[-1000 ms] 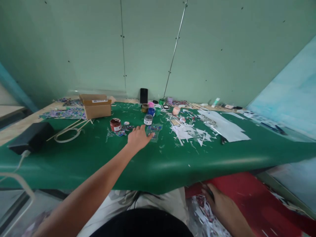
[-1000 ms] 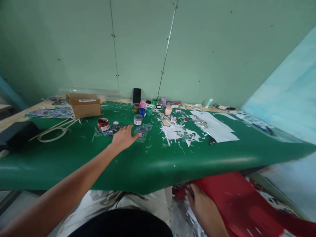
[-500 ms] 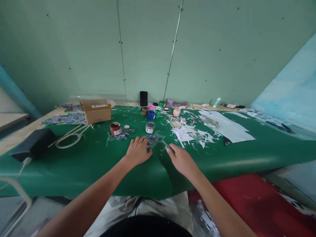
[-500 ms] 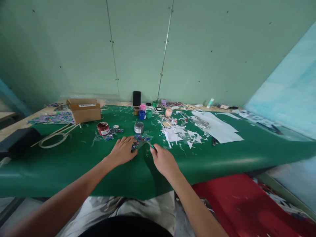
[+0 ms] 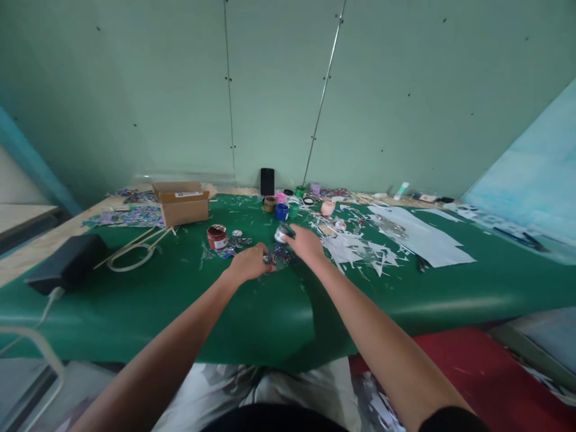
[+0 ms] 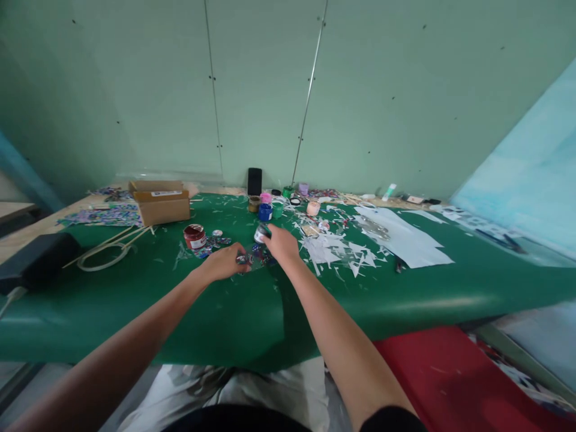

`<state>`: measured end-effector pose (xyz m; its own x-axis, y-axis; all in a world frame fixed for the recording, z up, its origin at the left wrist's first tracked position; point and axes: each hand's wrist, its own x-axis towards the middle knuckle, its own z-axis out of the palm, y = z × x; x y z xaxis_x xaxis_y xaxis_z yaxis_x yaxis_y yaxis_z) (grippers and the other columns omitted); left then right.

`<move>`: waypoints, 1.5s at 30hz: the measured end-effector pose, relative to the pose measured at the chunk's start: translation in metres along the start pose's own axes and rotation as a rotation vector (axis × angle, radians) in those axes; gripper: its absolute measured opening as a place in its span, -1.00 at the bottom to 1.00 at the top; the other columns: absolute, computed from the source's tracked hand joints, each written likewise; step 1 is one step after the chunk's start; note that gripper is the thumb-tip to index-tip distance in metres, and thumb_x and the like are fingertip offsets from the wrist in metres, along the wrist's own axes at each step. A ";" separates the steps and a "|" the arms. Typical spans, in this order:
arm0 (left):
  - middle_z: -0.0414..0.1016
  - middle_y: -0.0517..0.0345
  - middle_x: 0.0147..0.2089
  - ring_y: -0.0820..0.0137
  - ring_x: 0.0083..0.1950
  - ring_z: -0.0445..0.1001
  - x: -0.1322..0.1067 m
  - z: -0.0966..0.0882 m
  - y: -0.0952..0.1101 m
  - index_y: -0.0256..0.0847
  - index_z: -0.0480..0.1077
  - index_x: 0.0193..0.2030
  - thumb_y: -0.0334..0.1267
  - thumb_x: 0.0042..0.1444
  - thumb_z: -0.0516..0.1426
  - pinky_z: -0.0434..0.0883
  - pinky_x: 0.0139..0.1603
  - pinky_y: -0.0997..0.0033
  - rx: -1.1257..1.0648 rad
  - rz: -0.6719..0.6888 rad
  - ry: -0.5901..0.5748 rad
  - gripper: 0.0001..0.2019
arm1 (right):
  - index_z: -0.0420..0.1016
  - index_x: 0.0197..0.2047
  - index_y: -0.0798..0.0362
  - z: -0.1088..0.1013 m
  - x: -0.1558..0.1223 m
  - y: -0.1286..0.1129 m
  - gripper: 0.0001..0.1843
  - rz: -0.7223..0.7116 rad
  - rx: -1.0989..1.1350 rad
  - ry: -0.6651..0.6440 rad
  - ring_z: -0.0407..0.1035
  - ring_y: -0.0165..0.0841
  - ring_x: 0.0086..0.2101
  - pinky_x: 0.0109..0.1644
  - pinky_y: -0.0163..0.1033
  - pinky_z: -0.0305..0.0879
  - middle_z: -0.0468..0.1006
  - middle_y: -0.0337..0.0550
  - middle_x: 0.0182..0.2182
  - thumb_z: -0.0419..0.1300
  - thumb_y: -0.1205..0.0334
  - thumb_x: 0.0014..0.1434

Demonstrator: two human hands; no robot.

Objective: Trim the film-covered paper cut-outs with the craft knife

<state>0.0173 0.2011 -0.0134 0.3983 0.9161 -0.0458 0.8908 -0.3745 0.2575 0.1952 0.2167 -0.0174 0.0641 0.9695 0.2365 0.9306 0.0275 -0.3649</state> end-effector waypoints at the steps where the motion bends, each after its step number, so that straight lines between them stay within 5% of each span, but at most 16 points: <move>1: 0.48 -0.01 0.05 0.23 0.01 0.50 0.001 -0.001 -0.002 -0.24 0.37 0.10 -0.13 0.25 0.14 0.46 0.01 0.07 -0.006 0.001 -0.007 -0.66 | 0.46 0.08 -0.01 0.000 0.001 0.003 -0.65 0.007 -0.003 0.013 0.48 -0.10 -0.09 -0.21 -0.21 0.29 0.61 0.02 -0.08 0.16 0.10 0.26; 13: 0.47 -0.01 0.06 0.25 0.00 0.50 0.001 0.001 -0.001 -0.25 0.40 0.06 -0.17 0.26 0.14 0.48 -0.01 0.09 -0.029 -0.051 -0.003 -0.71 | 0.54 -0.06 -0.04 -0.013 -0.007 0.012 -0.74 -0.041 0.171 0.058 0.48 -0.11 -0.18 -0.21 -0.22 0.28 0.63 -0.08 -0.26 0.22 0.16 0.17; 18: 0.48 0.00 0.03 0.26 -0.02 0.50 -0.002 0.004 0.000 -0.26 0.41 0.04 -0.16 0.26 0.14 0.48 -0.02 0.09 -0.035 -0.059 0.043 -0.72 | 0.51 -0.10 0.00 -0.014 -0.004 0.012 -0.77 0.004 0.444 0.032 0.45 -0.21 -0.20 -0.21 -0.22 0.32 0.58 -0.11 -0.22 0.24 0.30 0.13; 24: 0.49 -0.01 0.02 0.21 -0.01 0.51 -0.011 0.014 0.004 -0.19 0.36 0.12 -0.21 0.21 0.15 0.46 -0.02 0.15 -0.064 -0.059 0.206 -0.66 | 0.42 -0.08 0.13 -0.013 -0.007 0.019 -0.74 0.140 0.933 -0.124 0.36 -0.50 -0.49 -0.45 -0.35 0.36 0.48 -0.25 -0.33 0.14 0.10 0.33; 30: 0.39 -0.05 0.08 0.11 0.08 0.46 -0.018 0.024 0.004 -0.13 0.36 0.09 -0.29 0.12 0.12 0.46 -0.03 0.19 -0.089 -0.013 0.347 -0.64 | 0.36 -0.25 0.11 -0.026 -0.016 0.015 -0.75 0.177 1.368 -0.246 0.02 -0.62 -0.69 -0.67 -0.47 0.01 0.26 -0.43 -0.55 0.10 0.09 0.35; 34: 0.39 -0.07 0.08 0.05 0.20 0.34 -0.018 0.021 0.005 -0.13 0.37 0.04 -0.32 0.11 0.13 0.37 0.14 0.10 -0.104 0.029 0.393 -0.68 | 0.23 -0.40 0.03 -0.037 -0.025 0.006 -0.76 0.184 1.549 -0.311 -0.26 -0.59 -0.73 -0.73 -0.47 -0.21 0.05 -0.50 -0.65 0.07 0.13 0.29; 40: 0.35 -0.09 0.18 0.15 0.23 0.33 0.022 0.012 0.014 -0.19 0.20 0.21 -0.24 0.14 0.17 0.30 0.21 0.19 -0.212 0.023 0.394 -0.50 | 0.19 -0.41 0.00 -0.047 -0.026 0.008 -0.64 0.245 1.665 -0.324 -0.29 -0.59 -0.74 -0.72 -0.48 -0.26 0.05 -0.51 -0.68 0.17 -0.08 0.20; 45: 0.39 -0.19 0.20 0.00 0.24 0.35 0.068 0.014 0.020 -0.26 0.19 0.24 -0.12 -0.08 0.34 0.31 0.17 0.13 -0.286 0.013 0.280 -0.25 | 0.17 -0.39 -0.02 -0.049 -0.015 0.023 -0.68 0.361 1.639 -0.261 -0.25 -0.62 -0.75 -0.73 -0.50 -0.28 0.15 -0.52 -0.68 0.26 0.05 0.13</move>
<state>0.0649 0.2536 -0.0250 0.2991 0.9299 0.2141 0.7736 -0.3677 0.5161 0.2336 0.1909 0.0150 -0.0383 0.9889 -0.1434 -0.4491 -0.1452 -0.8816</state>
